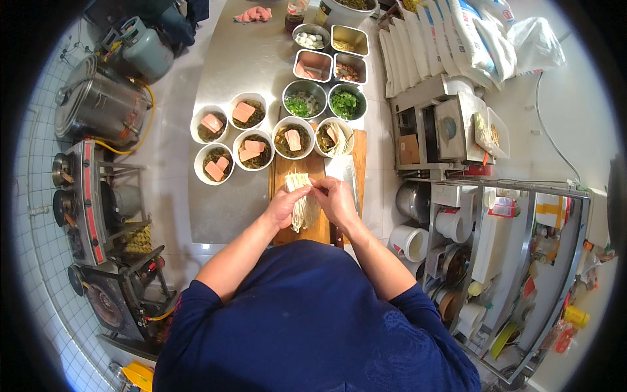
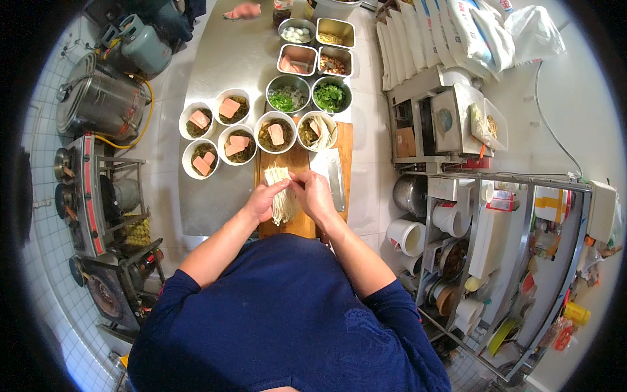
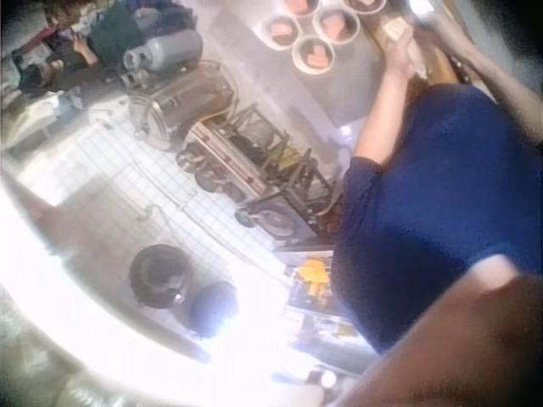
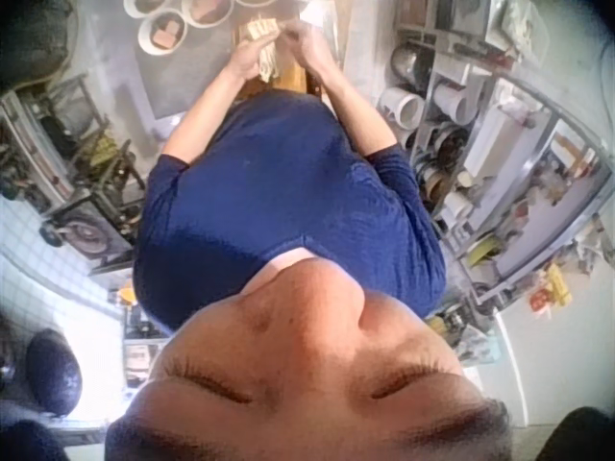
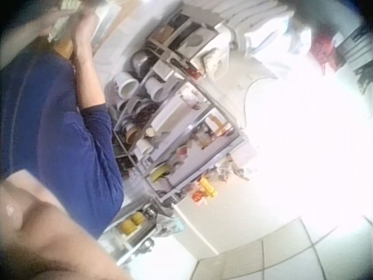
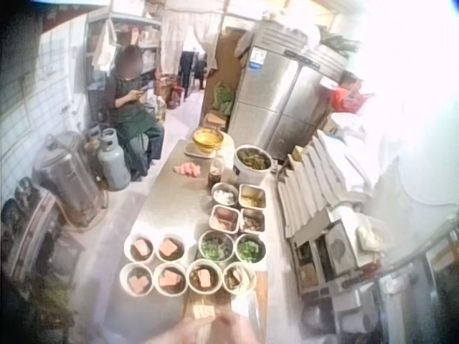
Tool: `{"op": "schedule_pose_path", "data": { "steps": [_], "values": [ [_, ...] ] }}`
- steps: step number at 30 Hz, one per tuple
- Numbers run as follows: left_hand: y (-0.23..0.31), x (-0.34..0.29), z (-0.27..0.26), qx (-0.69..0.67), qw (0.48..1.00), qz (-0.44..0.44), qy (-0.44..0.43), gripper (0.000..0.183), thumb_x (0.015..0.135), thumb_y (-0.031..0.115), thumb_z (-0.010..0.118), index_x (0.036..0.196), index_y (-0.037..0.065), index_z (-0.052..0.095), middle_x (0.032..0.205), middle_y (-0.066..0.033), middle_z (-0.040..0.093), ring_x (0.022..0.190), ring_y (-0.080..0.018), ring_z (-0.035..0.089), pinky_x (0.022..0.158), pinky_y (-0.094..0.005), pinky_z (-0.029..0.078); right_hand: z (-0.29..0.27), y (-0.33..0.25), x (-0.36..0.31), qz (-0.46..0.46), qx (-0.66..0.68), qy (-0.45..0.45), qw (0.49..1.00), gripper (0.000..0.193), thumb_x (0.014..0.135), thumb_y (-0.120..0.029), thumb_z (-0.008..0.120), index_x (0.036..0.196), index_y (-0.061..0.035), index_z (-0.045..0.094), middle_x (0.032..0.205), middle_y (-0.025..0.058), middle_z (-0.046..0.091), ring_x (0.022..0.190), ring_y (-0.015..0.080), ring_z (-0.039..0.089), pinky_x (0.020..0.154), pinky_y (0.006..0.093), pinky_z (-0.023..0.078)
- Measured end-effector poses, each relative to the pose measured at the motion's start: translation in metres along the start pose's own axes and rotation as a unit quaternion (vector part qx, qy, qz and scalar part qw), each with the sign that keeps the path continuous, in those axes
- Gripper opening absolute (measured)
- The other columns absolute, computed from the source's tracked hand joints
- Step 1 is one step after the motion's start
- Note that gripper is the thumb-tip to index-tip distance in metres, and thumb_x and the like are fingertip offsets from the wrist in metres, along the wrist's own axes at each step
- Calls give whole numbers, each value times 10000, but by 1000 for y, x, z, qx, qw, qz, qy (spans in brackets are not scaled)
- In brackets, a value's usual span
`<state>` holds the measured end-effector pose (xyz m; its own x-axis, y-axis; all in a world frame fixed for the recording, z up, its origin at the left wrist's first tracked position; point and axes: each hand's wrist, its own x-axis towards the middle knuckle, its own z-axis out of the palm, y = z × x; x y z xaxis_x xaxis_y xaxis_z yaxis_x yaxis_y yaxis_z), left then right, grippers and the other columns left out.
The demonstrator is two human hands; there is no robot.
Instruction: The person assembles multiple noodle bowls by hand, adding green vegetables, sliced meat, and enoki mushrooms into each bowl. The bowls are arranged on a stainless steel counter in a commercial kitchen.
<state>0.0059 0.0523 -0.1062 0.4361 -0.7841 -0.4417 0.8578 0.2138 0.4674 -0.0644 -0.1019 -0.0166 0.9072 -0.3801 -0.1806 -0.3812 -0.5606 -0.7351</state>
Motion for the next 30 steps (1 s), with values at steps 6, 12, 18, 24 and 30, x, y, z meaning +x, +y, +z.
{"op": "schedule_pose_path", "data": {
  "steps": [6, 12, 18, 24, 30],
  "values": [
    [-3, -2, -1, -28, 999, -20, 22, 241, 1051, 134, 709, 1273, 41, 701, 1149, -106, 766, 997, -221, 761, 880, -395, 631, -14, 8, -5, 107, 127, -19, 986, 196, 995, -161, 767, 963, 30, 738, 731, 116, 711, 642, 182, 679, 611, 365, 541],
    [-6, -8, -19, -50, 994, -65, 70, 169, 1059, 154, 694, 1203, 72, 661, 1072, -86, 720, 995, -250, 740, 837, -420, 642, -64, 7, 32, 117, 296, 19, 948, 197, 1040, -180, 749, 965, 1, 732, 707, 28, 673, 584, 89, 605, 522, 256, 473],
    [-16, -17, -24, -43, 995, -49, 78, 177, 1068, 111, 671, 1234, 57, 641, 1083, -96, 716, 1030, -265, 745, 945, -413, 630, -69, 22, 109, 39, 222, 155, 962, 190, 1015, -149, 763, 971, 35, 775, 722, 52, 723, 595, 93, 653, 538, 252, 511],
    [-15, -28, -16, -29, 996, -30, 73, 198, 1057, 94, 676, 1241, 23, 657, 1092, -115, 738, 1035, -246, 756, 972, -388, 636, -25, 60, 144, 67, -139, 109, 982, 241, 893, -202, 812, 918, 38, 797, 797, 221, 767, 720, 359, 769, 704, 439, 597],
    [-9, -32, -13, -23, 998, -6, 55, 314, 1046, 100, 687, 1341, 9, 627, 1156, -137, 732, 1088, -263, 748, 1008, -406, 626, -22, 56, 156, 73, -253, 76, 962, 227, 870, -244, 809, 860, -17, 798, 861, 248, 758, 829, 432, 749, 793, 521, 589]
  ]
}}
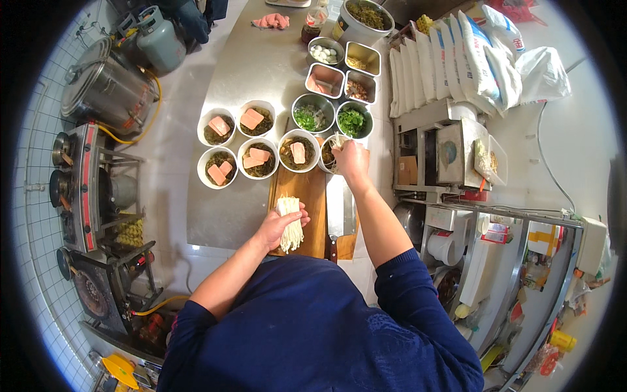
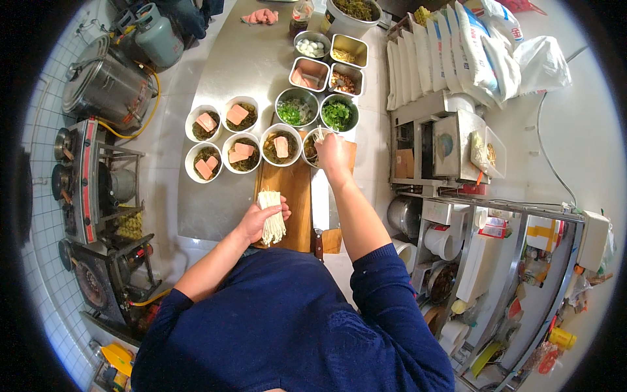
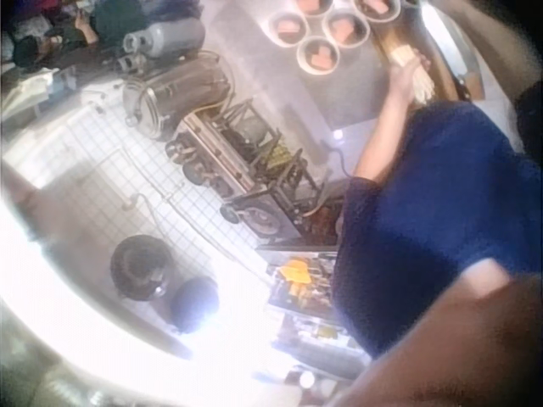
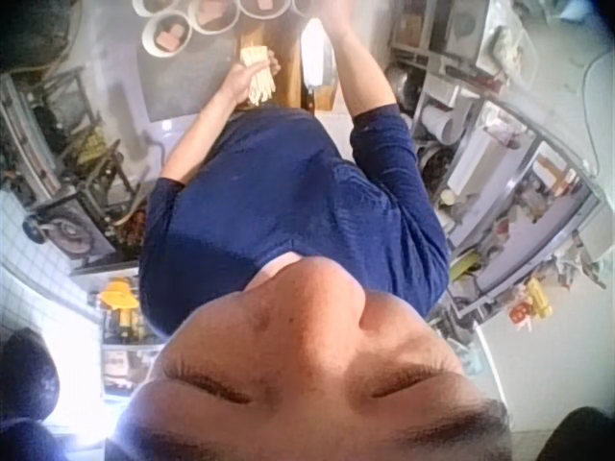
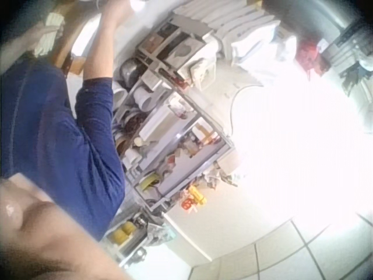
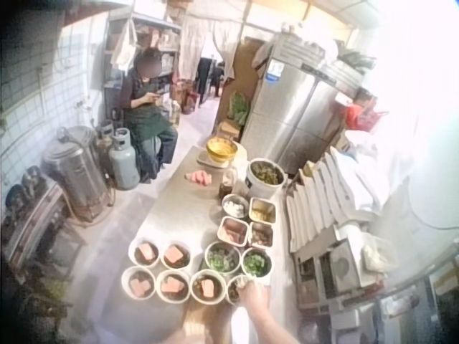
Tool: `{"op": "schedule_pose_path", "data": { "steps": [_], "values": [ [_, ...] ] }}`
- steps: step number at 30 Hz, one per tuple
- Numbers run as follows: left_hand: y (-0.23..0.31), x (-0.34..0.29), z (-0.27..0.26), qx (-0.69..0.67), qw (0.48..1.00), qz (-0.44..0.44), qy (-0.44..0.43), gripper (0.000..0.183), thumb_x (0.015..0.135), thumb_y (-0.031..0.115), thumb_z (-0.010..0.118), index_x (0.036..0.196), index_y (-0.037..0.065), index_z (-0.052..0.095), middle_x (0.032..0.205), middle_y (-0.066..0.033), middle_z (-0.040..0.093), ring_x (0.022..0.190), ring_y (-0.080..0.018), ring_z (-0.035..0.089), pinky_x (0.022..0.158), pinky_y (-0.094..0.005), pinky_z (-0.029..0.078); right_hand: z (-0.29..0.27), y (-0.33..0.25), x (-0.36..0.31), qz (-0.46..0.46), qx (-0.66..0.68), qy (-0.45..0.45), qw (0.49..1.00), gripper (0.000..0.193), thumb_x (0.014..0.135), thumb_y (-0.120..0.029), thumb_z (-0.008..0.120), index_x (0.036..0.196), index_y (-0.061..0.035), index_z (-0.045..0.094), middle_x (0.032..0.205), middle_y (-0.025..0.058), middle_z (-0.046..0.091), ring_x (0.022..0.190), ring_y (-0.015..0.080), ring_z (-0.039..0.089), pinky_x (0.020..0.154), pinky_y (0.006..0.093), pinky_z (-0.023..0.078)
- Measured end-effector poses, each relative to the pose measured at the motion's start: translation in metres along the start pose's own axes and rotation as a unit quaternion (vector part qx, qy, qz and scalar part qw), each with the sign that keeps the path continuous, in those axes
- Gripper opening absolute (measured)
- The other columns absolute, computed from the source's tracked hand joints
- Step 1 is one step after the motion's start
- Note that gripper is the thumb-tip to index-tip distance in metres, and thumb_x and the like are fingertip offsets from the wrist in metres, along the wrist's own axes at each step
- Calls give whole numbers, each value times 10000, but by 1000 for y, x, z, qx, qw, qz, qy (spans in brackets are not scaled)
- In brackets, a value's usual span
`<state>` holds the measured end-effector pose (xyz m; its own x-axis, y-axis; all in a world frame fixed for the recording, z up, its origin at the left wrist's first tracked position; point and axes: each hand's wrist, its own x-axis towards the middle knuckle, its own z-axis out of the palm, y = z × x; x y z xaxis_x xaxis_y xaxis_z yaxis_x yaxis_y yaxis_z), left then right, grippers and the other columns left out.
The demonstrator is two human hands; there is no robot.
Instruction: The person assembles multiple noodle bowls by hand, adding green vegetables, sliced meat, and enoki mushrooms into each bowl. The bowls are arranged on a stainless steel counter in a commercial kitchen.
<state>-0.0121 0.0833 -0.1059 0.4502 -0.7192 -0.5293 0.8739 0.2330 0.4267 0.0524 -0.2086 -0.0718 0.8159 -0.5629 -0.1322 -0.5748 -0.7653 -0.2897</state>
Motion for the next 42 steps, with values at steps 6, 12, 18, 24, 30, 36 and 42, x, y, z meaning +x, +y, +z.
{"op": "schedule_pose_path", "data": {
  "steps": [6, 12, 18, 24, 30, 36, 42],
  "values": [
    [12, 5, 6, -19, 1000, 4, -4, 368, 1073, 187, 647, 1388, 0, 608, 1178, -149, 730, 1109, -278, 744, 1026, -421, 614, -14, 1, -4, -38, 7, 103, 994, 239, 894, -278, 793, 974, -53, 783, 997, 172, 766, 897, 414, 742, 809, 517, 586],
    [9, 0, 7, -22, 1000, -10, -2, 341, 1066, 220, 679, 1345, 26, 646, 1146, -123, 739, 1079, -249, 752, 994, -392, 618, 1, 2, -4, -77, -20, 66, 995, 163, 941, -228, 722, 1002, -79, 740, 1074, 142, 741, 933, 401, 738, 829, 506, 588],
    [3, -13, -3, -10, 1000, -20, 21, 364, 1074, 215, 656, 1374, 12, 619, 1168, -136, 731, 1107, -268, 744, 1018, -413, 619, 18, 10, -1, -68, 61, 31, 995, 106, 960, -111, 626, 1005, -84, 718, 972, 235, 731, 940, 428, 731, 773, 541, 567],
    [7, -12, 0, -39, 999, 9, 1, 402, 1096, 227, 603, 1431, 7, 578, 1210, -173, 727, 1136, -297, 736, 1039, -425, 609, -16, 2, -12, -147, 1, 72, 987, 108, 961, -106, 655, 995, -70, 752, 943, 216, 752, 882, 425, 739, 770, 490, 584],
    [16, 1, 5, -138, 989, -7, -58, 472, 1104, 312, 508, 1450, -4, 569, 1389, -179, 680, 1286, -321, 667, 1149, -474, 513, -57, -20, -100, -120, 205, -1, 971, 185, 923, -158, 800, 1005, 7, 778, 911, 177, 773, 808, 346, 752, 769, 418, 590],
    [8, 16, 7, -74, 992, 5, -100, 423, 1087, 224, 537, 1455, 23, 590, 1336, -139, 712, 1232, -256, 692, 1090, -438, 543, -31, -49, -174, -112, 227, -98, 963, 349, 886, -257, 852, 1028, 55, 781, 899, 209, 779, 823, 356, 768, 761, 441, 592],
    [-9, 17, 7, 22, 997, 15, -74, 313, 1132, 216, 597, 1368, 21, 665, 1276, -101, 738, 1143, -217, 726, 996, -388, 596, -35, -35, -179, -40, 237, -110, 964, 239, 948, -163, 788, 1024, 63, 768, 887, 236, 785, 811, 337, 788, 734, 427, 587]
  ]
}}
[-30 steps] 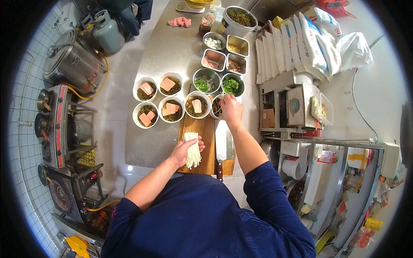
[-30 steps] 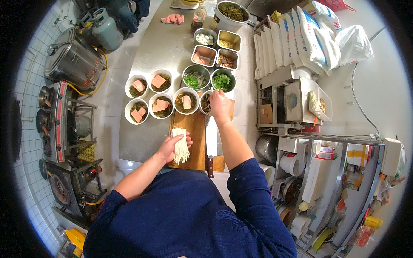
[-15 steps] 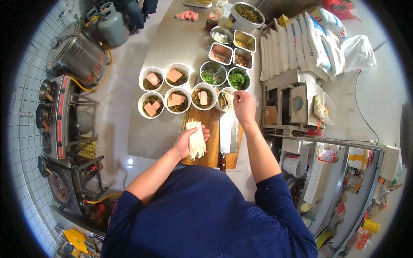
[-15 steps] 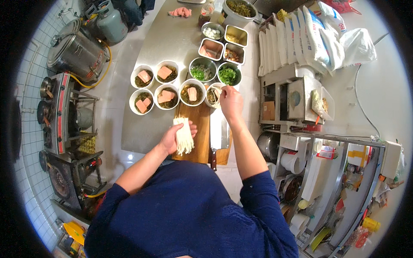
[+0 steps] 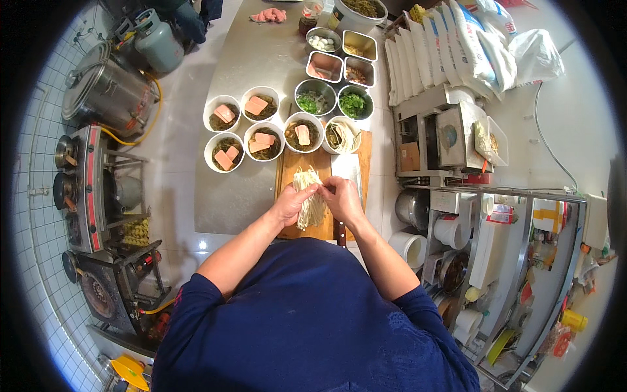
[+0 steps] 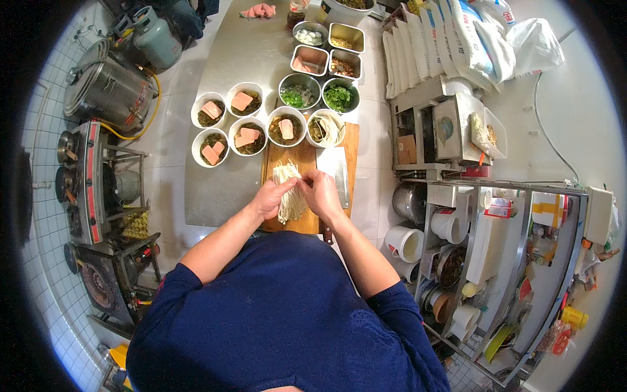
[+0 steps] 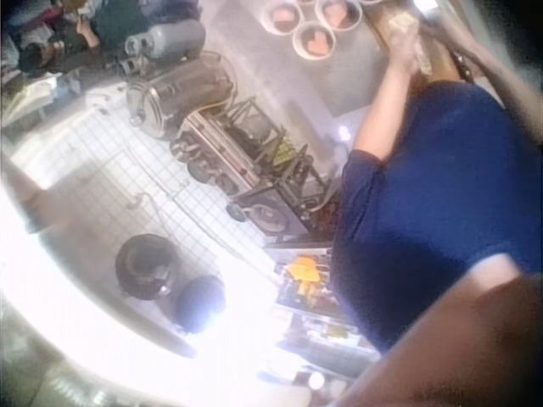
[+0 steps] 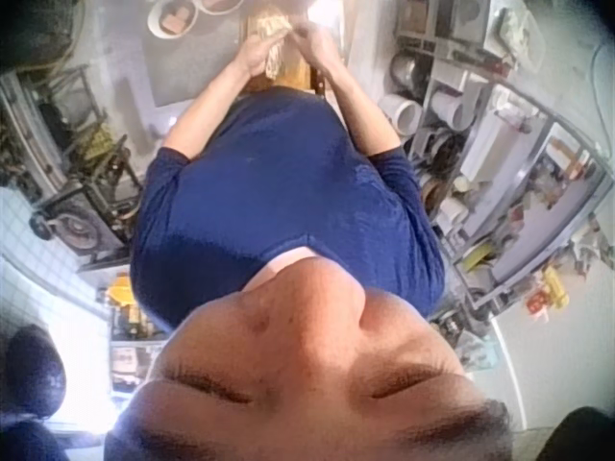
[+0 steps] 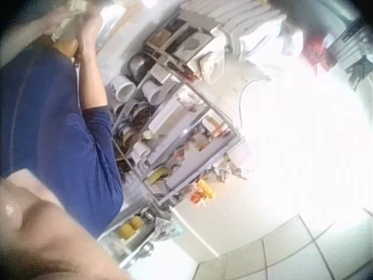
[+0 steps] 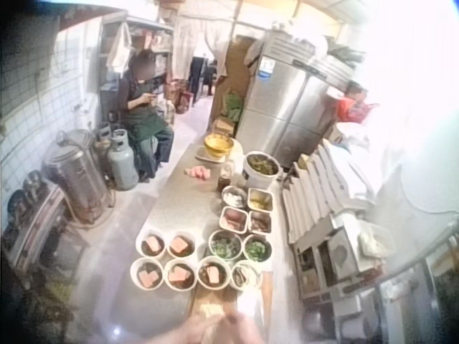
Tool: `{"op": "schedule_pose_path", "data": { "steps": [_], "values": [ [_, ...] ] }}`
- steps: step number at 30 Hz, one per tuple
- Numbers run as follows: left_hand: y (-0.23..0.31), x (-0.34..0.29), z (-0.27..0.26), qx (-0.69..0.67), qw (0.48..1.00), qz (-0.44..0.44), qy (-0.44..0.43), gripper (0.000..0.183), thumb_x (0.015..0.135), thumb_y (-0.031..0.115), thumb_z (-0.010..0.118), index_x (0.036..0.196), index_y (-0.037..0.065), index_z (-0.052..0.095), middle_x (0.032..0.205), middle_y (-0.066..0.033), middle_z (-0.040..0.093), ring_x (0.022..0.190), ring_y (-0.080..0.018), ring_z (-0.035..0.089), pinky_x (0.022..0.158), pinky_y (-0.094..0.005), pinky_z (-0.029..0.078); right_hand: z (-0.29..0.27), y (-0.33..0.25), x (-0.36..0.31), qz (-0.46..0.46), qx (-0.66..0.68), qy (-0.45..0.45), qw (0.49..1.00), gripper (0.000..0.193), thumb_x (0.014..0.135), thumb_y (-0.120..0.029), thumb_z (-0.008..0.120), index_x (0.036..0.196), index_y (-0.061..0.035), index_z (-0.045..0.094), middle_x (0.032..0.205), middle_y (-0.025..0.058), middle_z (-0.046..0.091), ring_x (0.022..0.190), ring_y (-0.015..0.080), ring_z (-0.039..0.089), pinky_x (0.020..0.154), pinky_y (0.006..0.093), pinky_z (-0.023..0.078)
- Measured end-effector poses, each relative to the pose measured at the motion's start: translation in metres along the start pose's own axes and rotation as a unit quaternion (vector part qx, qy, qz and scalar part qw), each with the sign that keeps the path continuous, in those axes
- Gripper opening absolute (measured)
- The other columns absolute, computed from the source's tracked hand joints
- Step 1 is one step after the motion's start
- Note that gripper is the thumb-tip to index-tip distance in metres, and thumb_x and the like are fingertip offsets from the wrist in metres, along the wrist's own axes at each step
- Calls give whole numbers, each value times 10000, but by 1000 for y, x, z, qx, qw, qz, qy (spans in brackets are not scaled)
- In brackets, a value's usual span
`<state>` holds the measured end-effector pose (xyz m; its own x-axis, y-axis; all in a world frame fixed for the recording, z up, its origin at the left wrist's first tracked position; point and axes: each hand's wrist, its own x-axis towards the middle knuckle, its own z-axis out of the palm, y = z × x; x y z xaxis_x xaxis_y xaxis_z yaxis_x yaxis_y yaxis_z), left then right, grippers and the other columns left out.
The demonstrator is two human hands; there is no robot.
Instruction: The person assembles multiple noodle bowls by hand, adding green vegetables, sliced meat, and enoki mushrooms into each bowl. The bowls are arranged on a stainless steel counter in a commercial kitchen.
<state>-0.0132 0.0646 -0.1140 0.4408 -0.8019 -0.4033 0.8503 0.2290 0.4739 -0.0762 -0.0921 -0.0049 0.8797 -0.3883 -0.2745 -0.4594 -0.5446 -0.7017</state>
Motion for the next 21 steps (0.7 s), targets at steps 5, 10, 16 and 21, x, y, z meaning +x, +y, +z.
{"op": "schedule_pose_path", "data": {
  "steps": [5, 10, 16, 21],
  "values": [
    [4, 3, 1, -6, 1000, 2, 2, 321, 1142, 199, 544, 1381, 9, 642, 1289, -127, 736, 1152, -241, 732, 1007, -407, 600, -8, 7, -10, 41, 73, 42, 996, 194, 989, -160, 753, 970, 33, 767, 762, 149, 748, 663, 257, 697, 675, 398, 559],
    [12, 1, 7, -108, 993, -36, -13, 319, 1134, 169, 480, 1332, 1, 665, 1269, -153, 745, 1140, -256, 737, 1026, -414, 588, 8, 6, -12, -43, 96, 42, 994, 227, 932, -175, 816, 961, 40, 748, 758, 140, 715, 655, 243, 658, 647, 417, 520],
    [9, 0, 11, -7, 1000, 10, 13, 265, 1076, 113, 671, 1329, 33, 675, 1242, -84, 743, 1111, -203, 732, 991, -379, 601, 10, 8, -5, 49, 74, 31, 996, 244, 924, -187, 833, 926, 40, 742, 740, 141, 720, 664, 196, 659, 625, 372, 518],
    [14, -4, 10, -49, 998, 6, -34, 326, 1094, 127, 643, 1402, 18, 629, 1278, -103, 734, 1187, -226, 724, 1036, -410, 604, -2, 11, -8, 69, 229, 20, 971, 229, 972, -194, 811, 966, 32, 774, 780, 67, 760, 673, 84, 608, 593, 305, 484]
  ]
}}
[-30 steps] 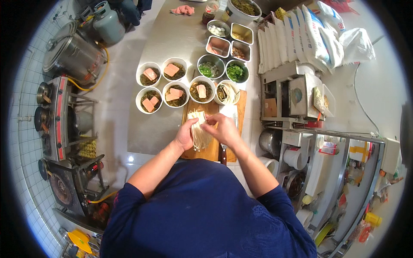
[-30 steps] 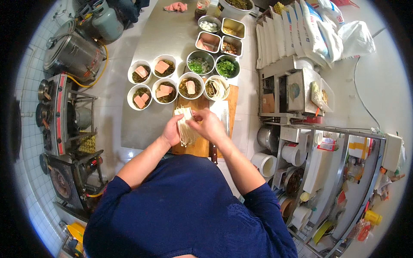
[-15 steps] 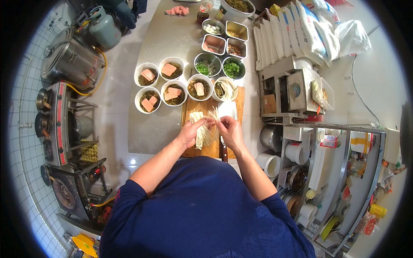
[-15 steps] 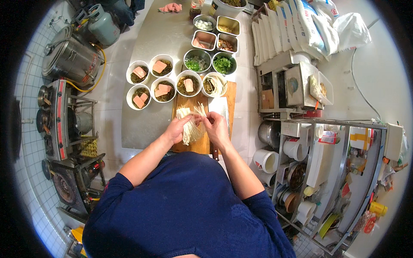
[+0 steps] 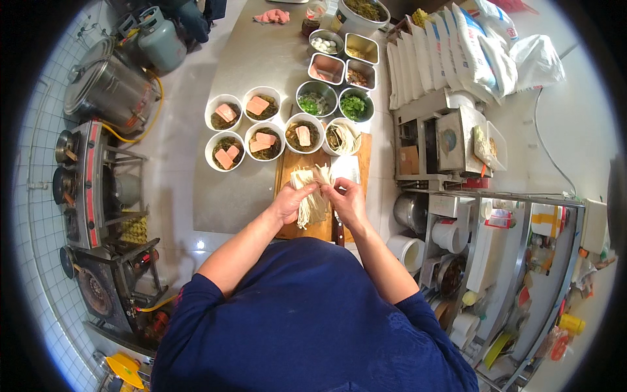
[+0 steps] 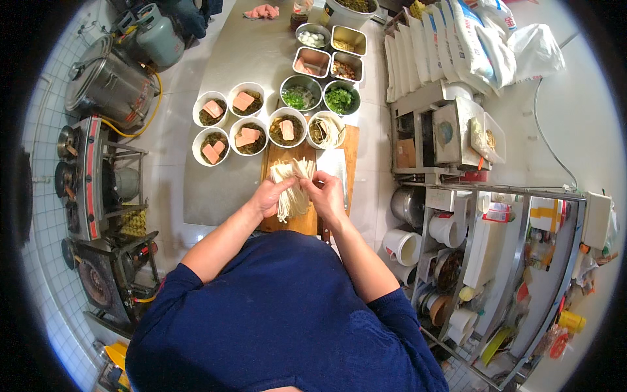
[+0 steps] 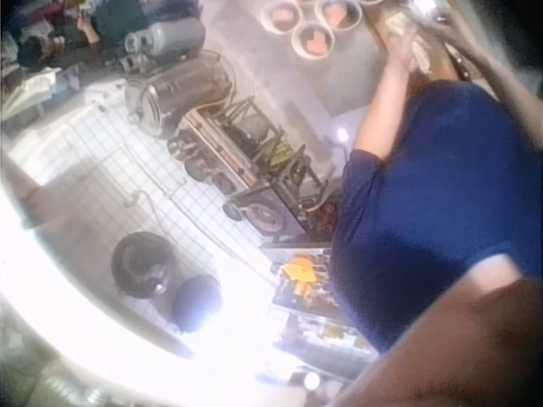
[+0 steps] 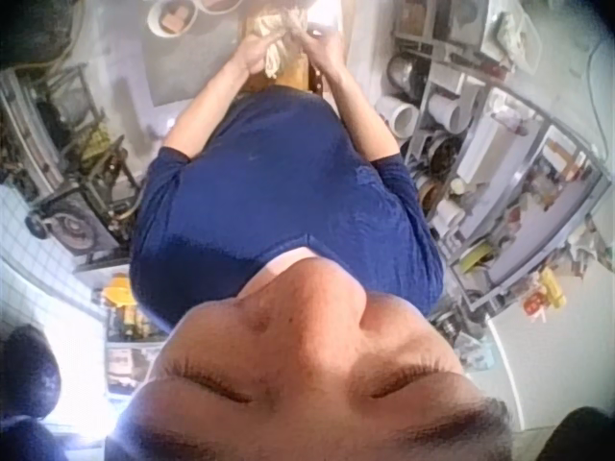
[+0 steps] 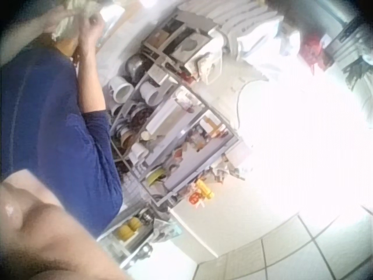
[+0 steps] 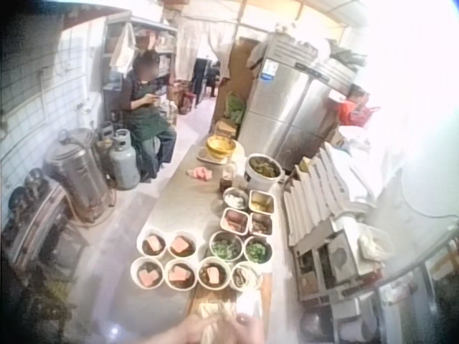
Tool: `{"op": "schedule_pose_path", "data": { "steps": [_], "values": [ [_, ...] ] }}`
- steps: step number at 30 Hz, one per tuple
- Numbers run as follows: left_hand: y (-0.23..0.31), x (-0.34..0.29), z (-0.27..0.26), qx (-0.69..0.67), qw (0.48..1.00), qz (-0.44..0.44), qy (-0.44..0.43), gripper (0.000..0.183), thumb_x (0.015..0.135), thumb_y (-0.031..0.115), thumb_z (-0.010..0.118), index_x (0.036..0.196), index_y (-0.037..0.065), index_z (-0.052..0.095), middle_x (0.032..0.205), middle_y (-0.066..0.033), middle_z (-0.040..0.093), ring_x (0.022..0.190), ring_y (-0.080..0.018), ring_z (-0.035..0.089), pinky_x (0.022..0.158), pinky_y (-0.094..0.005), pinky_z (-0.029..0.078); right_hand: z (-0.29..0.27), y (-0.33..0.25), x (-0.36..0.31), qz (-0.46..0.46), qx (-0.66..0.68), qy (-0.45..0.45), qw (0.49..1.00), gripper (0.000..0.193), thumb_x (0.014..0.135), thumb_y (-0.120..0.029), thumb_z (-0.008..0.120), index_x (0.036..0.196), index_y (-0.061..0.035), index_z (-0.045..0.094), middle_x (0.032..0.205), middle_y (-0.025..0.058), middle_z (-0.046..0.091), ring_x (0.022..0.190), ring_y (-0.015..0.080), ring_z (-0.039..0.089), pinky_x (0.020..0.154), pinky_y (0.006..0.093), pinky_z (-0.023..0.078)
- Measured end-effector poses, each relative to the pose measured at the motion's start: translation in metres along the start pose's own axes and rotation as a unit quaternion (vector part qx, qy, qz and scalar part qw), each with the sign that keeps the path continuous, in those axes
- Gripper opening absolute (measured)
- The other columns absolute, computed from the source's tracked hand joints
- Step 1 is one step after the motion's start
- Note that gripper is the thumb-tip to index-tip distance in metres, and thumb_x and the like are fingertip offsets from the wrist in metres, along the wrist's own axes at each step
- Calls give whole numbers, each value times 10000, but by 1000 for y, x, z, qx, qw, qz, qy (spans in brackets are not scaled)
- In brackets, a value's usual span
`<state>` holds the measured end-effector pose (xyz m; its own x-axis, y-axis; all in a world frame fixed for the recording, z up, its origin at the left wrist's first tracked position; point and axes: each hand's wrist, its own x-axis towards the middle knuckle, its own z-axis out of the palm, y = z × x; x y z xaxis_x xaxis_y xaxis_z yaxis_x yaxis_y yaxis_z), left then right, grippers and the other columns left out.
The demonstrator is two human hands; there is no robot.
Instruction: The person assembles multiple noodle bowls by hand, adding green vegetables, sliced meat, and enoki mushrooms into each bowl. The bowls are arranged on a stainless steel counter in a commercial kitchen.
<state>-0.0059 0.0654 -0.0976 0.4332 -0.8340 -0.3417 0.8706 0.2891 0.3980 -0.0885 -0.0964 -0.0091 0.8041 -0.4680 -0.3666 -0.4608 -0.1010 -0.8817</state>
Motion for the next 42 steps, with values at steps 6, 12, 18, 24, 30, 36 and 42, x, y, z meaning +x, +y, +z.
{"op": "schedule_pose_path", "data": {
  "steps": [6, 12, 18, 24, 30, 36, 42],
  "values": [
    [4, -1, -1, -1, 1000, -8, 22, 334, 1096, 118, 638, 1419, 36, 621, 1283, -106, 727, 1195, -229, 718, 1037, -403, 603, 1, 1, -2, -52, -162, -8, 985, 260, 938, -220, 840, 1025, 17, 778, 771, 128, 750, 645, 184, 644, 632, 373, 526],
    [-4, 1, 2, 78, 996, 28, 26, 297, 1089, 145, 671, 1366, 38, 656, 1241, -83, 738, 1121, -204, 724, 978, -381, 608, 8, 2, 2, 2, -162, 0, 987, 208, 940, -167, 806, 1075, -9, 803, 910, 179, 790, 837, 252, 748, 806, 376, 577],
    [4, -7, 2, 20, 999, 10, 41, 288, 1096, 158, 661, 1356, 34, 663, 1243, -83, 741, 1113, -209, 733, 965, -388, 613, -9, -6, -4, -12, -14, -64, 998, 219, 1000, -137, 745, 1180, -39, 822, 1033, 85, 834, 893, 130, 736, 833, 350, 591],
    [-12, -1, -3, 27, 999, -1, 17, 294, 1101, 144, 642, 1372, 30, 655, 1271, -88, 731, 1139, -206, 719, 984, -389, 603, 5, -2, -1, -34, -212, -45, 976, 270, 933, -222, 820, 1058, 17, 793, 876, 166, 802, 744, 232, 740, 727, 397, 581],
    [-11, 5, -7, 92, 995, 22, 38, 296, 1092, 140, 661, 1363, 22, 661, 1268, -96, 733, 1136, -209, 721, 990, -392, 603, 6, 12, 2, -14, -76, -22, 997, 244, 967, -195, 789, 1092, 15, 793, 859, 106, 796, 728, 149, 695, 677, 359, 553],
    [0, 1, -15, 15, 998, -20, 59, 267, 1093, 128, 651, 1327, 6, 686, 1287, -163, 740, 1249, -274, 704, 1030, -446, 610, -7, 13, 9, 62, 22, -15, 998, 127, 1022, -166, 764, 1074, -52, 744, 759, -42, 639, 575, 49, 498, 504, 253, 373],
    [3, -3, -48, 36, 993, -29, 110, 247, 1115, 119, 599, 1292, -38, 669, 1316, -188, 735, 1244, -311, 716, 976, -429, 614, -27, -9, 26, 91, 170, -36, 981, 136, 1022, -162, 773, 1084, -57, 712, 769, -28, 631, 547, 57, 503, 474, 242, 362]
  ]
}}
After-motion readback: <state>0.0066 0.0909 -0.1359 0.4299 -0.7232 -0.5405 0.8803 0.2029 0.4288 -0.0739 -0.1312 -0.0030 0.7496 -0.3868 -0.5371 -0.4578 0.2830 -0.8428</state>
